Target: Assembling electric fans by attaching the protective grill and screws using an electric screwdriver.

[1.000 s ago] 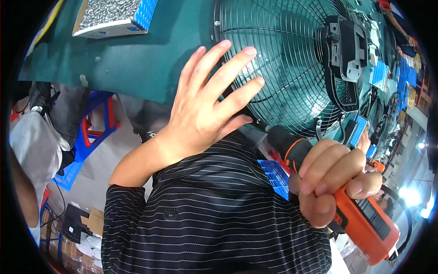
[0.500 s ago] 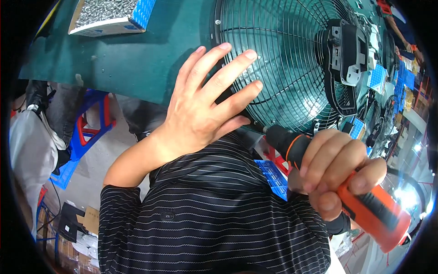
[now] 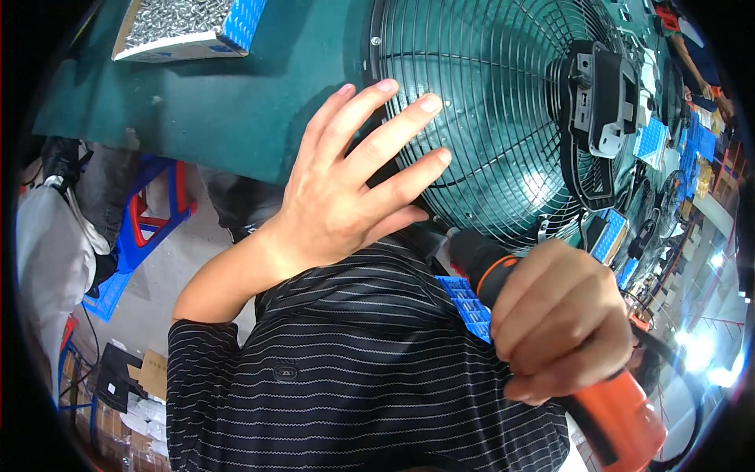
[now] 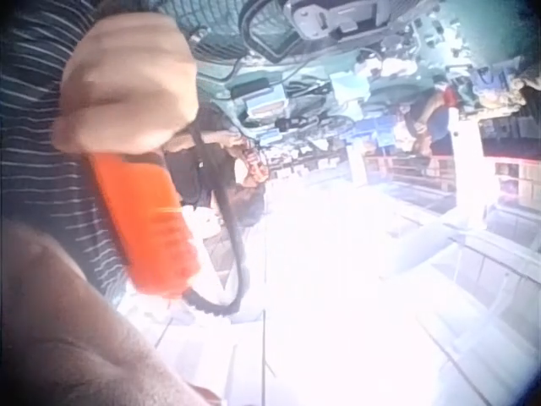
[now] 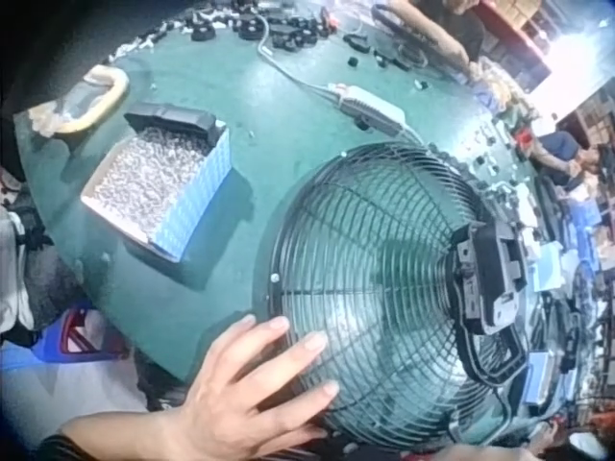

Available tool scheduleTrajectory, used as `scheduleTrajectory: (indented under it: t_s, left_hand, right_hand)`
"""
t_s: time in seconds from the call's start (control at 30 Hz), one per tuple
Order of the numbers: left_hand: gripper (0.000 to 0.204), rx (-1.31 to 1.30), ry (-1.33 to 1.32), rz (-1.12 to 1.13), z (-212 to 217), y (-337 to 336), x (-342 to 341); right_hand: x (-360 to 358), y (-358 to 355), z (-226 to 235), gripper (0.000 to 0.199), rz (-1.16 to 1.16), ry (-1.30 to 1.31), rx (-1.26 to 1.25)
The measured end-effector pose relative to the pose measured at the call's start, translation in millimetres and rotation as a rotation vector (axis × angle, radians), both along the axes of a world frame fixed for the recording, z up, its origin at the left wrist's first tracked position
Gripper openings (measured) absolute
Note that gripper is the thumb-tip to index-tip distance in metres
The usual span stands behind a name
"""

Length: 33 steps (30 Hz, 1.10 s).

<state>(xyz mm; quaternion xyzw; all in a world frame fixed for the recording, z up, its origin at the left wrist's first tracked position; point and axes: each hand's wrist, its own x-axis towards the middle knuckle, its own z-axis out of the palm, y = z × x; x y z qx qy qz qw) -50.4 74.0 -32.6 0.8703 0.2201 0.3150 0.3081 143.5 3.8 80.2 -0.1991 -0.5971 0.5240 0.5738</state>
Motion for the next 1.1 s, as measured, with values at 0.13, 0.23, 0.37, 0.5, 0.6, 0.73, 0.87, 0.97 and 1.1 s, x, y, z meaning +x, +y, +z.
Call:
scheduleTrajectory:
  t_s: [0.13,0.23,0.37,0.5,0.6,0.73,0.87,0.97,1.1]
  left_hand:
    - [0.073,0.024,0.023,-0.021,0.2,0.0,-3.0]
    - [0.075,0.031,0.025,-0.037,3.5,-0.4,-0.9]
    - [0.073,0.106,0.033,-0.04,14.1,1.4,-1.6]
    - [0.069,0.212,-0.098,-0.17,45.0,6.6,34.7]
    - [0.06,0.067,-0.217,-0.496,74.7,-10.7,84.2]
    - [0.06,0.071,0.051,-0.708,91.7,-46.0,130.9]
    - [0.06,-0.064,0.296,-0.73,92.5,-53.7,160.3]
    - [0.056,-0.293,0.389,-0.852,107.3,-44.7,176.6]
    - [0.051,-0.439,0.335,-0.829,163.1,-22.2,182.8]
  right_hand:
    - [0.1,0.3,-10.4,0.012,0.02,0.117,-0.032]
    - [8.1,-8.1,0.7,0.012,-0.056,0.133,-0.047]
    - [42.3,-48.2,26.2,0.023,-0.063,0.317,0.117]
    - [64.3,-114.4,36.2,0.031,-0.402,0.628,0.23]
    - [74.6,-159.8,31.7,0.03,-0.599,0.713,0.215]
    - [79.6,-210.8,13.4,0.036,-0.809,0.728,0.224]
    - [89.2,-242.3,-13.7,0.034,-0.836,0.791,0.202]
    - [94.5,-253.9,-29.9,0.033,-0.907,0.759,0.15]
    - [103.3,-255.7,-53.5,0.032,-1.08,0.656,0.006]
